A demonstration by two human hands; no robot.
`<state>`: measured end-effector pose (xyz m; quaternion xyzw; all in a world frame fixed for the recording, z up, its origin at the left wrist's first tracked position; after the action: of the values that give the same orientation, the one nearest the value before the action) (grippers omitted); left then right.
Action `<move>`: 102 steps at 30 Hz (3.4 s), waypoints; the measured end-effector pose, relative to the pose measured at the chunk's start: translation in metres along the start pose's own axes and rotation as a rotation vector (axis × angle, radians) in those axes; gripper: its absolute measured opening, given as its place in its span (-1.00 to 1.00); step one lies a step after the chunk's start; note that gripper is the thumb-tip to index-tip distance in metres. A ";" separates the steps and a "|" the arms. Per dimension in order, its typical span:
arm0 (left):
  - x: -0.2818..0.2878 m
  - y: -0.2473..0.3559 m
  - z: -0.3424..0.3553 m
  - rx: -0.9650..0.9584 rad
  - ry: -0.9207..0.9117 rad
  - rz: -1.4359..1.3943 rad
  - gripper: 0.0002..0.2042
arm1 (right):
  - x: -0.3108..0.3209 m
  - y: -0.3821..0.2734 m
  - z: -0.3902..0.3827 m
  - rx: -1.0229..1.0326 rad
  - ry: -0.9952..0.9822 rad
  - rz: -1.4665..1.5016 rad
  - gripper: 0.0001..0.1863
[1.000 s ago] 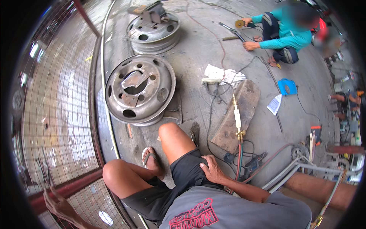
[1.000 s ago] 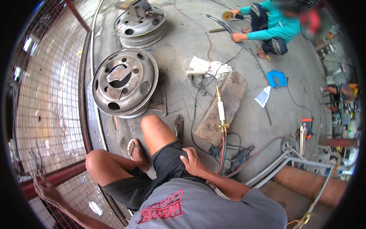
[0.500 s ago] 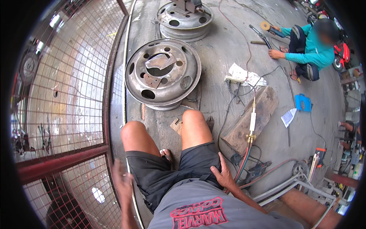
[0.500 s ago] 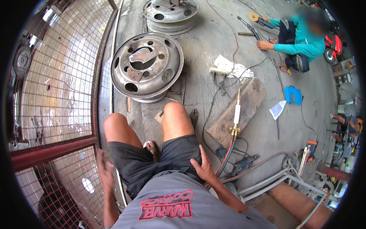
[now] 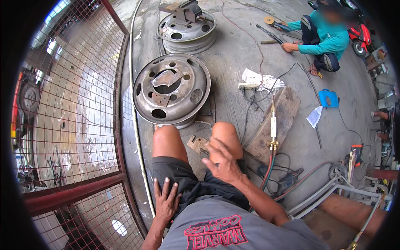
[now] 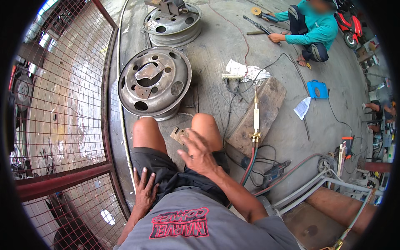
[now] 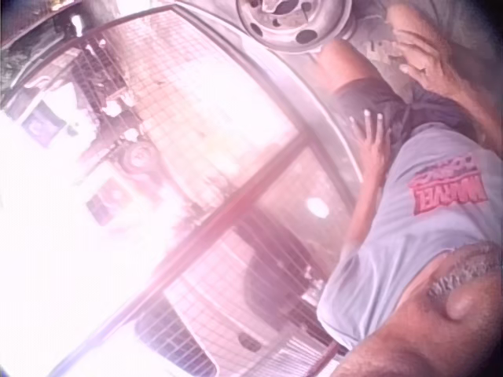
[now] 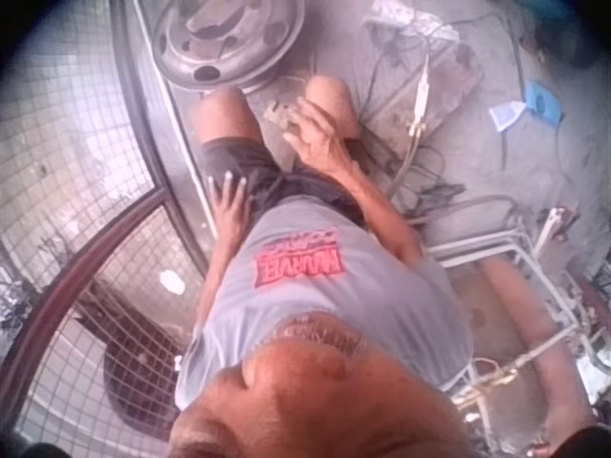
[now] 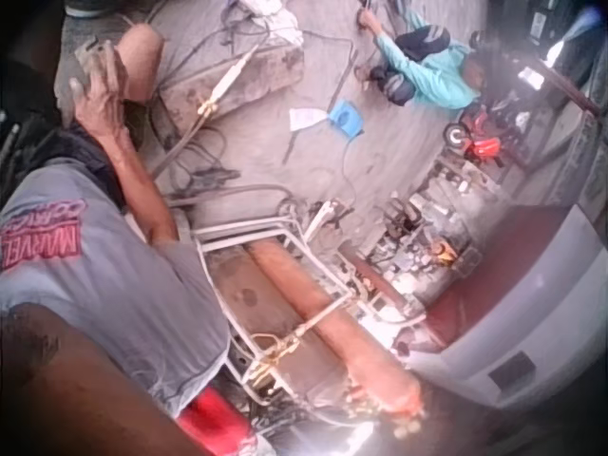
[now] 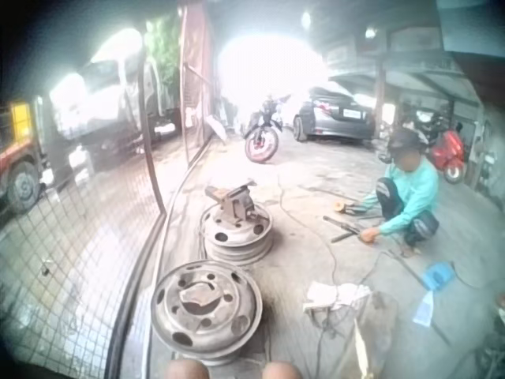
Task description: The person connects a welding torch to a gas cylinder, ignites the flame, and welds a metal plate onto a wheel rim. The person repeatedly applies the torch to the joint, producing sparks, and briefly adjusts the gas cylinder valve during the process.
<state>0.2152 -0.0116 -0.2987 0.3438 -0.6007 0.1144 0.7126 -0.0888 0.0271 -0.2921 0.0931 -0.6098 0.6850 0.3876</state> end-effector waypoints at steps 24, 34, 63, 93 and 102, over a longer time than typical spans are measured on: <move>-0.016 -0.065 -0.041 0.508 -0.301 -0.532 -0.77 | -0.086 -0.050 -0.003 0.231 -0.401 0.157 -0.74; -0.030 -0.046 -0.055 0.893 -0.039 -1.001 -0.80 | -0.087 -0.050 -0.010 0.155 -0.355 0.303 -0.85; -0.010 -0.041 -0.031 0.608 -0.131 -0.550 -0.74 | -0.094 -0.057 -0.024 0.187 -0.567 0.193 -0.86; 0.031 -0.074 -0.104 1.003 0.300 -1.212 -0.57 | 0.127 0.237 -0.114 -0.869 0.139 -0.208 -0.17; 0.001 -0.068 -0.088 0.616 -0.066 -0.608 -0.76 | 0.151 0.251 -0.107 -1.077 0.163 0.768 -0.67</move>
<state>0.3227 -0.0065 -0.3257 0.7051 -0.4323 0.0623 0.5586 -0.3172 0.1983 -0.4186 -0.3893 -0.8255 0.3788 0.1531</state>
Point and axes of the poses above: each hand's wrist, its own z-axis towards the middle knuckle, its own x-axis out of the back of the hand, y = z × x, the point moved 3 cm from there along z, towards the middle knuckle
